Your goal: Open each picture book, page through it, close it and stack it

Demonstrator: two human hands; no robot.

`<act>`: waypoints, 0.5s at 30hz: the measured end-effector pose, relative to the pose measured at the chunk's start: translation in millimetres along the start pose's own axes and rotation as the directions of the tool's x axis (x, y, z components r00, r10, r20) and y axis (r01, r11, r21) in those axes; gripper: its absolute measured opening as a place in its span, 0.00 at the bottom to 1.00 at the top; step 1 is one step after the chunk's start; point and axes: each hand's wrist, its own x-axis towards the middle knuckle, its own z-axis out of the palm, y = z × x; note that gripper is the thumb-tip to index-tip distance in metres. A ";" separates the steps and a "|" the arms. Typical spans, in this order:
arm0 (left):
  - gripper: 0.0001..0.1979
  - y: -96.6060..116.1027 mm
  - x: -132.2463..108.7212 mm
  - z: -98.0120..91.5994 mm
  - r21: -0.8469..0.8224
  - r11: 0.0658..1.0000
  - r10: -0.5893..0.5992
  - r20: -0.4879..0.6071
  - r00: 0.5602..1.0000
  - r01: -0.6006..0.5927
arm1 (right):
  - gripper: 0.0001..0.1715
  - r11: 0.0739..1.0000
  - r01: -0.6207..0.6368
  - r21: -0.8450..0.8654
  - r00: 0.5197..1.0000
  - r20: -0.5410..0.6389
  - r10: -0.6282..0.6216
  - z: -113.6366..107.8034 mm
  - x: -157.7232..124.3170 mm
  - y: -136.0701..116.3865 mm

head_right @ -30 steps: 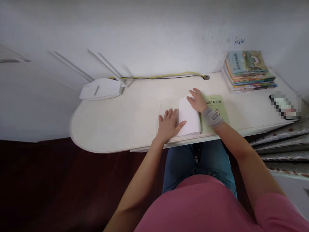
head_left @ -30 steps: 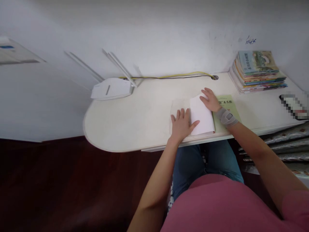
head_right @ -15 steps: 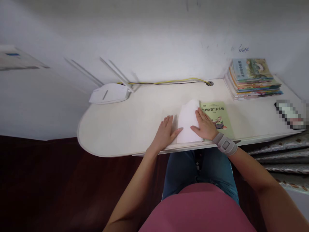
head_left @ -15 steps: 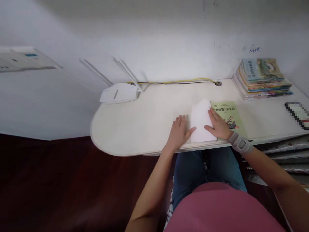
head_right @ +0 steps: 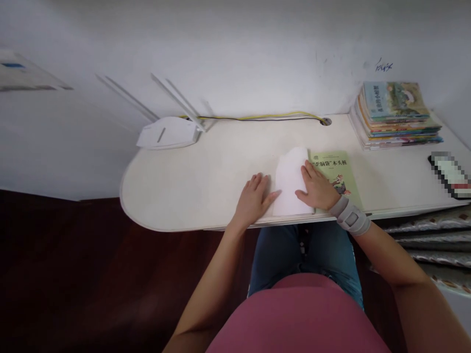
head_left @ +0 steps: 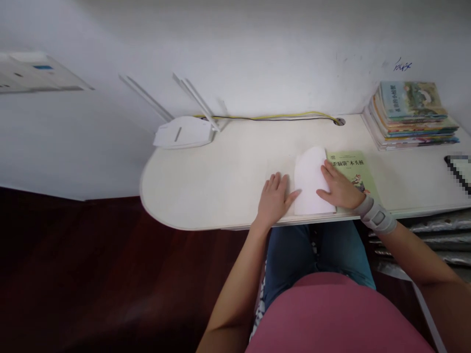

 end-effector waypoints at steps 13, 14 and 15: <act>0.34 -0.1 -0.8 2.0 0.006 1.000 0.011 -0.011 1.000 -0.011 | 0.38 0.950 -0.017 -0.311 0.986 0.153 0.068 -21.0 9.0 -29.6; 0.34 -0.3 -0.7 2.4 0.000 1.000 0.013 -0.017 1.000 -0.013 | 0.38 0.950 -0.022 -0.313 0.986 0.153 0.073 -19.7 9.3 -30.4; 0.34 -0.7 -0.6 3.0 -0.007 1.000 0.017 -0.024 1.000 -0.017 | 0.39 0.950 -0.031 -0.311 0.985 0.151 0.082 -18.2 9.6 -31.3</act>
